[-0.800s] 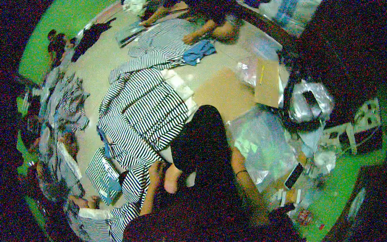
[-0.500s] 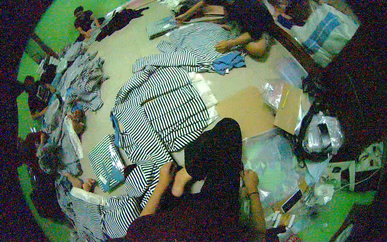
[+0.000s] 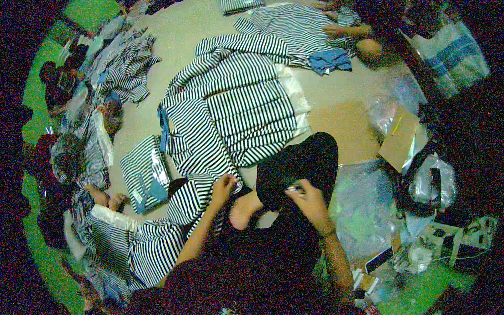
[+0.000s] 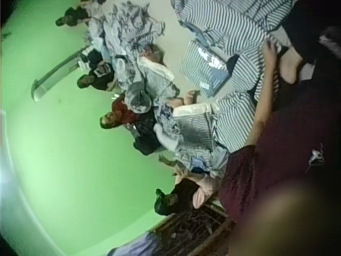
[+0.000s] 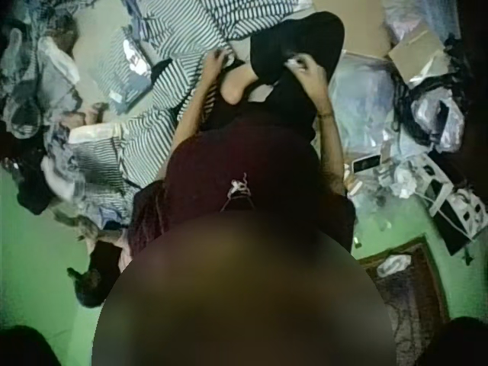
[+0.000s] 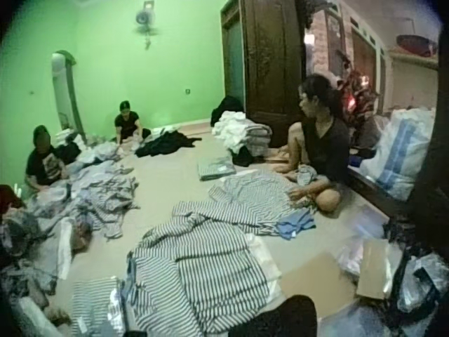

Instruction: The person folds striped shirts and places them into clear plastic bags. They smooth the fabric, fold sleeves and hems, and insert each folded shirt into a bag before stacking it.

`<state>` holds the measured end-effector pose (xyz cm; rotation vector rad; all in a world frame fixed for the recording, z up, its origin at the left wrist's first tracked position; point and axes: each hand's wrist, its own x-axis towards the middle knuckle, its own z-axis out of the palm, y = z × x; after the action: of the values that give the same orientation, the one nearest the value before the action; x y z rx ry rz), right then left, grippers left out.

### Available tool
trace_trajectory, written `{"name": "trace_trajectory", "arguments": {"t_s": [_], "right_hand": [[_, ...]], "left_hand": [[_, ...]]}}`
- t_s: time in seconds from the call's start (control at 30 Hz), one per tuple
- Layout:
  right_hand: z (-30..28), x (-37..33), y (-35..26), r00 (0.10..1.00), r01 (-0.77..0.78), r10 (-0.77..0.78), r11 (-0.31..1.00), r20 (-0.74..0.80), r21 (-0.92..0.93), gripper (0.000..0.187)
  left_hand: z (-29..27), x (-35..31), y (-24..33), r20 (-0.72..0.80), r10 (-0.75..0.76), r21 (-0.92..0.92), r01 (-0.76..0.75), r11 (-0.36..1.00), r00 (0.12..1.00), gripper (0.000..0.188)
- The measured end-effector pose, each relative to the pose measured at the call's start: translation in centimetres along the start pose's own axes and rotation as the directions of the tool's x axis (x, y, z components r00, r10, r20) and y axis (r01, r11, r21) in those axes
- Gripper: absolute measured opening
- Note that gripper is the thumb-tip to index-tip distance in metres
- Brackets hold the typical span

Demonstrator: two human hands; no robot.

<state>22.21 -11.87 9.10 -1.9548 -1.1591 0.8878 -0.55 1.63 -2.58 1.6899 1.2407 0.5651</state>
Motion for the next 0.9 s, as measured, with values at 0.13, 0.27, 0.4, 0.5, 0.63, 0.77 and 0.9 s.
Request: {"name": "trace_trajectory", "arguments": {"t_s": [0.13, 0.27, 0.4, 0.5, 0.63, 0.77, 0.9], "right_hand": [[5.5, 2.9, -1.3, 0.951, 0.160, -0.077, 0.951, 0.301, -0.264, 0.030], [8.9, 4.2, -1.2, 0.928, 0.220, -0.078, 0.905, 0.365, -0.363, 0.032], [10.4, 4.6, -0.8, 0.914, 0.237, -0.070, 0.892, 0.400, -0.386, 0.033], [11.1, 4.6, -0.6, 0.916, 0.226, -0.061, 0.895, 0.397, -0.385, 0.032], [11.7, 4.8, -0.5, 0.917, 0.238, -0.057, 0.873, 0.395, -0.426, 0.038], [12.1, 4.8, -0.5, 0.922, 0.249, -0.081, 0.873, 0.378, -0.419, 0.036], [12.1, 4.7, -0.7, 0.924, 0.240, -0.079, 0.881, 0.373, -0.407, 0.034]], "left_hand": [[-0.4, 0.7, -1.0, 0.108, -0.121, -0.163, 0.137, 0.977, 0.987, 0.015], [-0.6, 0.6, -0.8, 0.129, -0.165, -0.282, 0.196, 0.939, 0.978, 0.013], [-0.6, 0.4, -0.3, 0.115, -0.161, -0.300, 0.189, 0.935, 0.980, 0.012], [-0.4, 0.4, -0.3, 0.107, -0.156, -0.300, 0.182, 0.936, 0.982, 0.011], [-0.1, 0.5, -0.8, 0.110, -0.162, -0.265, 0.186, 0.946, 0.981, 0.011], [0.0, 0.5, -1.2, 0.058, -0.101, -0.202, 0.111, 0.973, 0.993, 0.011], [-0.1, 0.3, -1.0, 0.040, -0.087, -0.152, 0.092, 0.984, 0.995, 0.013]]}}
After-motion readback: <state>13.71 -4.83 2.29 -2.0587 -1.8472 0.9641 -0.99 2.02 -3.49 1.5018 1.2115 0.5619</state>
